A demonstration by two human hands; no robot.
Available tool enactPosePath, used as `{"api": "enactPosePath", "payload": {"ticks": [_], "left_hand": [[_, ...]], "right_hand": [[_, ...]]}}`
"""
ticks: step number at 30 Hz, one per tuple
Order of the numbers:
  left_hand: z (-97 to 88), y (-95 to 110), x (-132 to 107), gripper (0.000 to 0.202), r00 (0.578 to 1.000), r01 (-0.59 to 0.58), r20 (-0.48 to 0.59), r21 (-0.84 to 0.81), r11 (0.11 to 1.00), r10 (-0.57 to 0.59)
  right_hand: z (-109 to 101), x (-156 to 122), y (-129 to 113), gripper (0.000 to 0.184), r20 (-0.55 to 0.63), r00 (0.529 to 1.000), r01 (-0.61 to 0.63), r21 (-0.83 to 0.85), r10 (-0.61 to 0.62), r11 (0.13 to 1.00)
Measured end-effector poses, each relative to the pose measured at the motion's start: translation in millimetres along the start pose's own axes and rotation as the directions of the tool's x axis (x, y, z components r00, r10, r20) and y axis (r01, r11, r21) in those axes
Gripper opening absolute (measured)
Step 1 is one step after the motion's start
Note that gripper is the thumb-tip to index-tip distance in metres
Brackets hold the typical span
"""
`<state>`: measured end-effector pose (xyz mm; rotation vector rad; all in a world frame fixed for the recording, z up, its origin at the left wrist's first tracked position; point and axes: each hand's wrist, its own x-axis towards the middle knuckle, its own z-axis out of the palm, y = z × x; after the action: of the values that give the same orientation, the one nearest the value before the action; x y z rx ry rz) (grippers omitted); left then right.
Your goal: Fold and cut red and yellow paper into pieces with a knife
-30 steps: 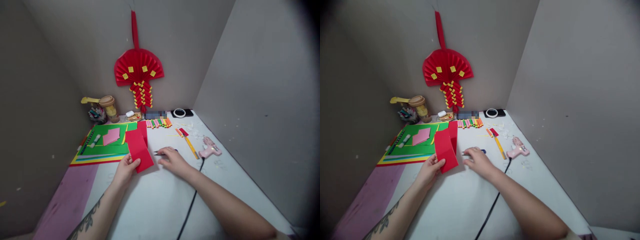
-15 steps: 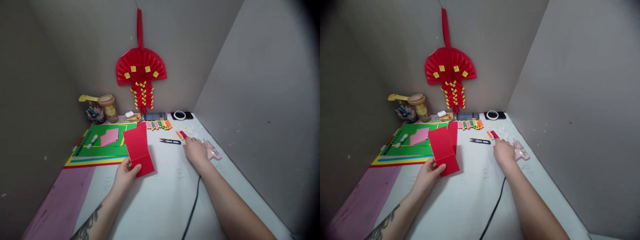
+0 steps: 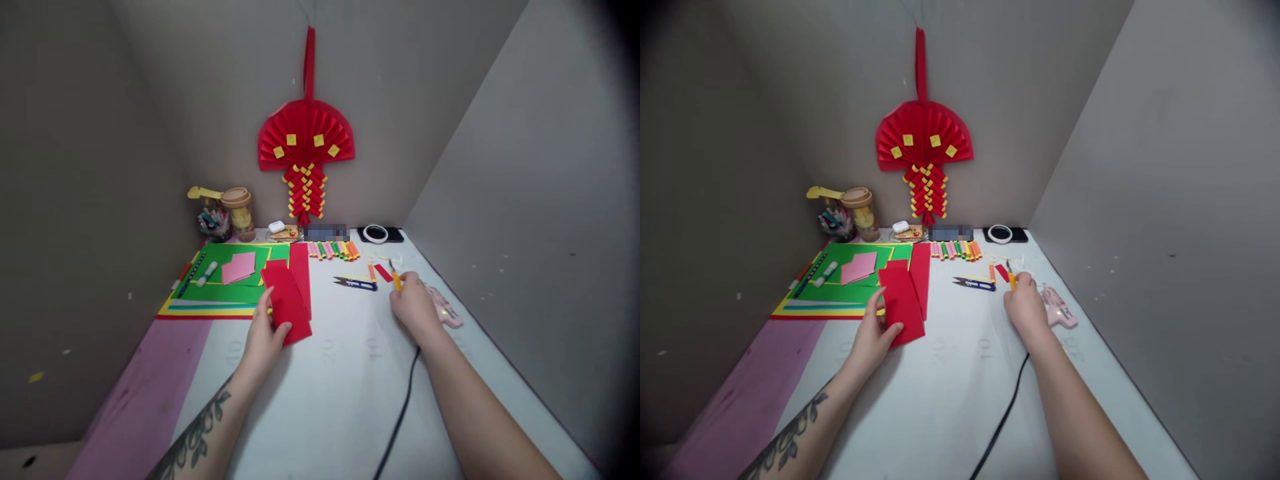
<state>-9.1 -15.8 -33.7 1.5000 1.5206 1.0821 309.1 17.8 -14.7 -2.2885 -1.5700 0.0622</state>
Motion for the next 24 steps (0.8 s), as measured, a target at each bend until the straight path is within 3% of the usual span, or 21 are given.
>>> {"api": "enactPosePath", "payload": {"ticks": [2,5,8,15,18,24], "left_hand": [[-4.2,-3,2,0.054,0.998,-0.063,0.008,0.145,0.987,0.062],[-9.8,-7,5,0.04,0.996,-0.075,0.073,0.238,0.968,0.059],[-13.1,-8,6,0.031,0.994,-0.064,0.1,0.275,0.959,0.037],[-13.2,3,3,0.02,0.964,-0.226,0.203,0.275,0.935,0.173],[-12.6,5,2,0.019,0.95,-0.271,0.231,0.266,0.925,0.211],[-10.7,2,5,0.018,0.966,-0.176,0.218,0.167,0.97,0.137]], "right_hand": [[2,-6,-3,0.039,-0.001,0.997,0.078,0.196,-0.079,0.977],[5,-21,-17,0.038,0.074,0.969,0.166,0.501,-0.234,0.849],[10,-39,-33,0.036,0.15,0.917,0.195,0.642,-0.37,0.742],[24,-55,-50,0.034,0.06,0.762,0.474,0.627,-0.645,0.618],[25,-56,-55,0.036,0.073,0.696,0.547,0.59,-0.714,0.594],[23,-56,-57,0.039,0.151,0.644,0.615,0.481,-0.75,0.625]]}}
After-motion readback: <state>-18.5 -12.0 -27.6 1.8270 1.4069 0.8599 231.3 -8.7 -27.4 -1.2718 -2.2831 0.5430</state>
